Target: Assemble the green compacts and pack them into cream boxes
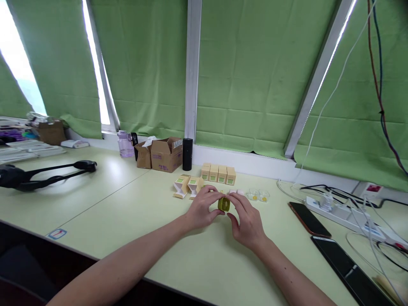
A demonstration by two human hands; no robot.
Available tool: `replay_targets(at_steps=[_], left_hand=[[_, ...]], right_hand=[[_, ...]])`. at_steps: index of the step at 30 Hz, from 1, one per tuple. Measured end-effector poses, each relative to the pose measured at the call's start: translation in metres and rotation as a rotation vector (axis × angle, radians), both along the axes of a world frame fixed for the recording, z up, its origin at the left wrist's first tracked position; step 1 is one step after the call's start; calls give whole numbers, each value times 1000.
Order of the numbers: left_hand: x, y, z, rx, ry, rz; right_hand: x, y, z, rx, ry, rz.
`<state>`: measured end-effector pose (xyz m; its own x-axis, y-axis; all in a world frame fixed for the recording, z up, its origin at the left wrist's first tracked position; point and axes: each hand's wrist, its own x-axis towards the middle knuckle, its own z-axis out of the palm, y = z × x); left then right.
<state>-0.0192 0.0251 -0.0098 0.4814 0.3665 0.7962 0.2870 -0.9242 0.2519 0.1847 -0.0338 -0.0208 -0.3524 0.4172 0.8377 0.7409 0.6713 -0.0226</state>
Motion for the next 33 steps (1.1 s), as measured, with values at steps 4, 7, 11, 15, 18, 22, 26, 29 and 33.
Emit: replay_targets(at_steps=[4,7,11,15,18,22,26,29,33], left_hand=[[1,-2,0,-12,21,0],[2,-2,-1,-25,8,8],[4,-2,-5,-62,-45,38],[5,-4,-3,-108,-88,50],[4,-8,2,-140,-90,35],[2,-10,6,-192,-113,27],[3,-8,2,-302,-141,78],[6,-8,-1,-377,-140,65],[9,-8,-2,-425,-148,53]], right_hand=[[-1,2,-5,-24,13,19],[-1,4,-7,-38,39,38],[0,6,-9,-49,63,67],[0,8,-11,-73,126,80],[0,9,-11,-104,199,99],[-1,7,-8,-129,289,116],[-3,6,-6,-156,338,135],[-3,5,-6,-165,364,146],[-4,5,-7,-160,365,154]])
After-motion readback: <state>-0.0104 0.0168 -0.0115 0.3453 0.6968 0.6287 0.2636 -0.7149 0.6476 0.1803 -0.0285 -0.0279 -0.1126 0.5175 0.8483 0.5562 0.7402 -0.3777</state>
